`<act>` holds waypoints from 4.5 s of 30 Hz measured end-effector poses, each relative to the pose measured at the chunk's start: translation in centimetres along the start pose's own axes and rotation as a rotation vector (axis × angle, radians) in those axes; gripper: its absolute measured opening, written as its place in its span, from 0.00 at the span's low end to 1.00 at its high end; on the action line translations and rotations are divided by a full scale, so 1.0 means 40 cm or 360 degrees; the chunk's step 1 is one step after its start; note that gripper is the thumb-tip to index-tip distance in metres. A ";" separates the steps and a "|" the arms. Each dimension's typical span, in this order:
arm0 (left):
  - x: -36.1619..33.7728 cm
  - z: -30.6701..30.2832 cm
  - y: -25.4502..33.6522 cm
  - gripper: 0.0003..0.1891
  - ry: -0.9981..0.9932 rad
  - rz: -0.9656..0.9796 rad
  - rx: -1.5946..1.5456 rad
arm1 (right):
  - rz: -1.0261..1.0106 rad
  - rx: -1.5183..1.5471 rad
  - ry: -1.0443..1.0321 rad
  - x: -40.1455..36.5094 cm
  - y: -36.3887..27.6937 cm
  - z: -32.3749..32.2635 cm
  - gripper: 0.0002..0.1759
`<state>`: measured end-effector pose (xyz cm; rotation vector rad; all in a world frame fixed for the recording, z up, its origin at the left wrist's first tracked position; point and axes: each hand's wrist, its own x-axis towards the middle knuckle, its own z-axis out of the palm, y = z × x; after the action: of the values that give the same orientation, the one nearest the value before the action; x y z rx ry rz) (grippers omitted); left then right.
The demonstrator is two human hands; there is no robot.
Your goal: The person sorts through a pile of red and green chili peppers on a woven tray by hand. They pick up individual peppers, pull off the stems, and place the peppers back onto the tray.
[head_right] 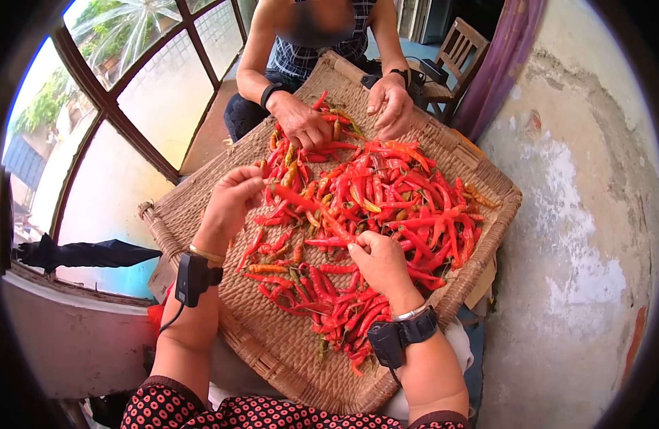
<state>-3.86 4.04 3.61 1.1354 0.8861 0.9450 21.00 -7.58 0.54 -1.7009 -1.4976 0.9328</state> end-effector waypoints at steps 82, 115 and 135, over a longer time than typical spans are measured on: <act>-0.057 0.038 0.004 0.10 -0.0354 0.0225 0.1571 | -0.0217 -0.0487 0.0041 -0.014 -0.024 0.009 0.09; -0.041 0.035 -0.023 0.08 -0.0563 0.0086 0.1183 | -0.0495 -0.0505 0.0610 -0.026 -0.036 -0.039 0.09; -0.116 0.191 -0.116 0.14 -0.0798 0.0161 0.0678 | 0.0040 0.0848 -0.0101 -0.023 -0.072 0.000 0.07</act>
<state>2.28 -3.47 1.00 1.7031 0.6309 0.5156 19.47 -8.19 3.06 -1.3111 -1.1305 1.2740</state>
